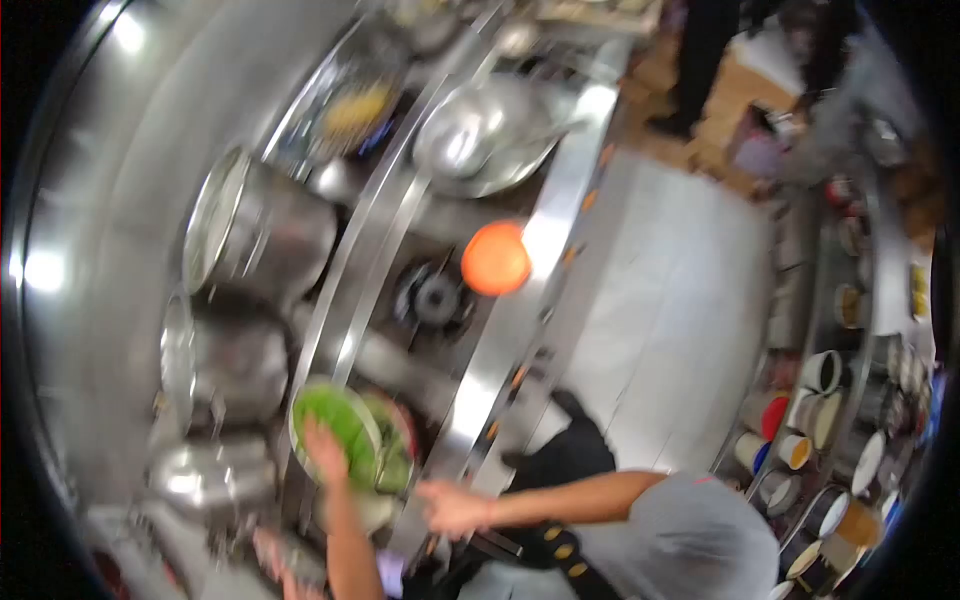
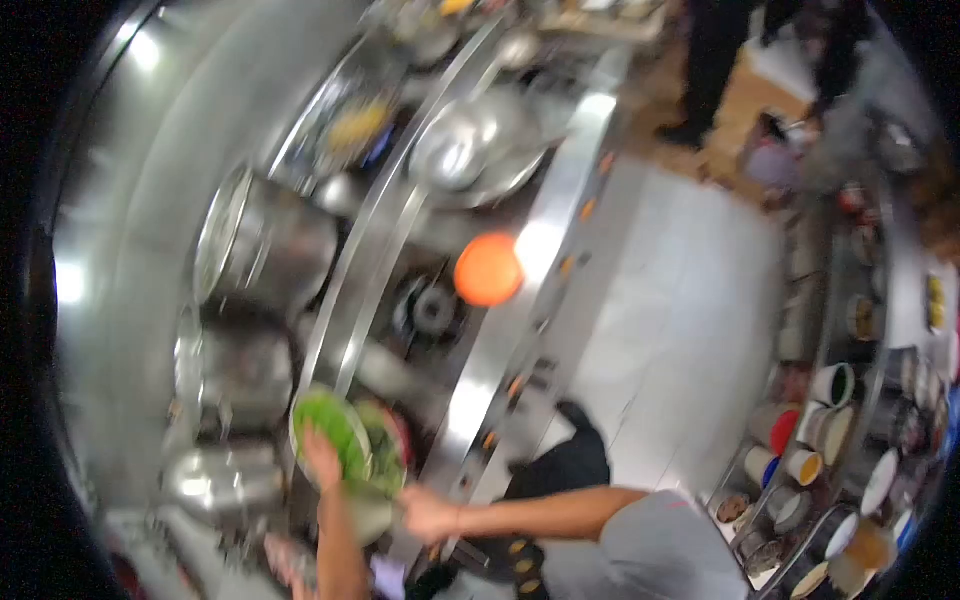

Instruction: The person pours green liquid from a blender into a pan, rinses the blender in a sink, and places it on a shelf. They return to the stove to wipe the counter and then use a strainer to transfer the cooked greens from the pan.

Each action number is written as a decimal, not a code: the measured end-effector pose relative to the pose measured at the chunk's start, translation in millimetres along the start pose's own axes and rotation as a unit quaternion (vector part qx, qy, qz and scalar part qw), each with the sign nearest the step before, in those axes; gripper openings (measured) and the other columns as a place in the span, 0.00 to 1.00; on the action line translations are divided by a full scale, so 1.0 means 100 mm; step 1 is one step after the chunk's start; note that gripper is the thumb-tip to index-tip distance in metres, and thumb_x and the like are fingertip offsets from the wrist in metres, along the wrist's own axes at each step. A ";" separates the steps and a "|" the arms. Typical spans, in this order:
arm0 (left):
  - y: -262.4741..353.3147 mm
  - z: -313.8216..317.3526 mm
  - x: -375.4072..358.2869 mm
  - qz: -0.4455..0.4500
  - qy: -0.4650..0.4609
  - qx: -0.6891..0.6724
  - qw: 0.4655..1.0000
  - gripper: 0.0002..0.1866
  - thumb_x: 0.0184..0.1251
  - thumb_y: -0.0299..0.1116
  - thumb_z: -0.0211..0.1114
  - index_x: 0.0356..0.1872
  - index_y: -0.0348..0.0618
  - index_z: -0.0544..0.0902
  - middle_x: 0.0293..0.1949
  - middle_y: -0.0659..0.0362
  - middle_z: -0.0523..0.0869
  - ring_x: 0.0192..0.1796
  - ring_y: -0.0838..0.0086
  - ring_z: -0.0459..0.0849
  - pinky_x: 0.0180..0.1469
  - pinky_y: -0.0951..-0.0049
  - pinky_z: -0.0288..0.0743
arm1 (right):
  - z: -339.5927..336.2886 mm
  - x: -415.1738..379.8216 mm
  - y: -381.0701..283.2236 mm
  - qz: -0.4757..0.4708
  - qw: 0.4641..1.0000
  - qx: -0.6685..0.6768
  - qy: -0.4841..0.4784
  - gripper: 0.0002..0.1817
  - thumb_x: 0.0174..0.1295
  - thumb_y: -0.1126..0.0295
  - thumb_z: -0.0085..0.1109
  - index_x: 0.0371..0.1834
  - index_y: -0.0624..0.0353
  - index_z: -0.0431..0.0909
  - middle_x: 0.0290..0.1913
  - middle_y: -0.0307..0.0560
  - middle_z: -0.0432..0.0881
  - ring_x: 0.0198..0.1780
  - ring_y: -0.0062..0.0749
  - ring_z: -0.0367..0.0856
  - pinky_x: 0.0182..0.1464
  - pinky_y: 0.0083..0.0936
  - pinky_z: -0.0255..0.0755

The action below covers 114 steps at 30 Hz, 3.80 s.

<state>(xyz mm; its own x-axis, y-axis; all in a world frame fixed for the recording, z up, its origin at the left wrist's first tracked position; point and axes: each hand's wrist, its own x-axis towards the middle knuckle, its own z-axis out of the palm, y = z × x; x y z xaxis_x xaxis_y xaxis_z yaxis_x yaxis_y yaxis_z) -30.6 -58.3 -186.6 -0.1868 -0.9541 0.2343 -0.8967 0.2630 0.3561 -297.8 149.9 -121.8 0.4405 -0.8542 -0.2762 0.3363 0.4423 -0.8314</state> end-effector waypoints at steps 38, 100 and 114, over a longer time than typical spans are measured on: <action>0.06 0.33 -0.24 -0.097 0.058 0.126 0.986 0.28 0.63 0.41 0.55 0.62 0.37 0.66 0.63 0.41 0.64 0.64 0.48 0.65 0.63 0.53 0.60 | -0.26 0.06 -0.04 0.116 0.992 0.035 -0.045 0.14 0.50 0.81 0.49 0.42 0.63 0.69 0.21 0.40 0.70 0.18 0.20 0.68 0.14 0.19 0.62; 0.14 0.26 -0.07 -0.163 0.076 -0.060 0.982 0.30 0.72 0.44 0.41 0.66 0.31 0.56 0.67 0.38 0.56 0.70 0.49 0.52 0.71 0.62 0.42 | 0.21 0.10 0.04 -0.084 0.963 -0.255 0.007 0.25 0.41 0.81 0.53 0.43 0.84 0.59 0.24 0.76 0.74 0.32 0.68 0.77 0.36 0.49 0.72; -0.08 -0.06 -0.24 -0.034 0.008 0.069 0.997 0.25 0.69 0.36 0.47 0.64 0.35 0.63 0.67 0.40 0.58 0.68 0.48 0.57 0.66 0.59 0.53 | -0.06 0.12 -0.07 -0.025 0.986 -0.166 -0.006 0.14 0.45 0.77 0.52 0.35 0.76 0.69 0.28 0.71 0.77 0.36 0.61 0.79 0.39 0.44 0.73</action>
<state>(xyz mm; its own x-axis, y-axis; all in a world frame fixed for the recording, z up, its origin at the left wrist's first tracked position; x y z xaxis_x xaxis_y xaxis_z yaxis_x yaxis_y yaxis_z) -16.3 -36.3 -190.3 -0.1183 -0.9661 0.2293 -0.9537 0.1749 0.2448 -300.1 134.5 -122.1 0.4405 -0.8686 -0.2270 0.0679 0.2844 -0.9563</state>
